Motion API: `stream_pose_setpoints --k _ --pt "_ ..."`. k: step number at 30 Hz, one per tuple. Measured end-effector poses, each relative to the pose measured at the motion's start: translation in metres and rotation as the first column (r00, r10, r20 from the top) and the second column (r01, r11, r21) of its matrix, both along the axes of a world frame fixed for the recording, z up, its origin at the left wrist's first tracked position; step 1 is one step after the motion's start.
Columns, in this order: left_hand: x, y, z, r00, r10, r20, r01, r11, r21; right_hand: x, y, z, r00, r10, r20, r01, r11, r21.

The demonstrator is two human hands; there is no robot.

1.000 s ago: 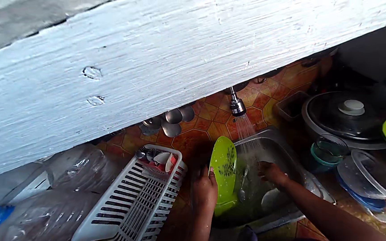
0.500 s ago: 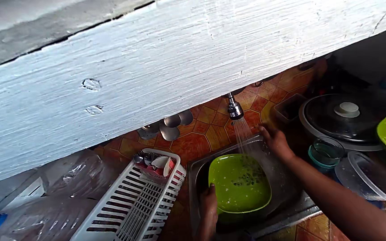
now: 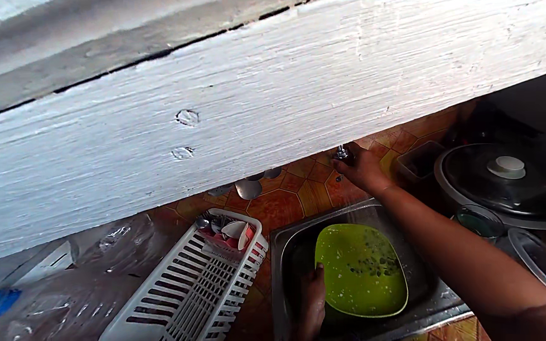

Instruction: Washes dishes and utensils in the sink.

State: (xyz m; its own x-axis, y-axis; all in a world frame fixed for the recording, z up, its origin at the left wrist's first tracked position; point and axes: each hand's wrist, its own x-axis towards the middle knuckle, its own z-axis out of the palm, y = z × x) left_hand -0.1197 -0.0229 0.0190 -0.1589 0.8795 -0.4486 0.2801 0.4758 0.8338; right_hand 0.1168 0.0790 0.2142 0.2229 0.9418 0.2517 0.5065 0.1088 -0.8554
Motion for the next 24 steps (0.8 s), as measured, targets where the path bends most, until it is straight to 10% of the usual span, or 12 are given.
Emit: stream_pose_setpoints --k 9,15,21,24 --pt "0.007 0.004 0.003 0.999 -0.021 0.034 0.02 0.999 0.036 -0.014 -0.003 0.007 0.995 -0.089 0.051 0.09 0.996 -0.024" --pt "0.006 0.008 0.004 0.997 -0.01 0.076 0.008 1.0 0.025 0.018 -0.019 -0.041 0.91 0.14 -0.389 -0.139 0.99 0.032" --pt "0.002 0.012 -0.008 0.984 0.044 0.175 -0.047 0.999 0.013 0.052 -0.064 -0.181 0.996 -0.058 -0.062 0.018 0.858 -0.514" --pt "0.004 0.015 -0.01 0.976 0.071 0.206 -0.068 0.997 -0.025 0.043 -0.101 -0.212 0.934 -0.229 -0.275 -0.011 0.748 -0.663"
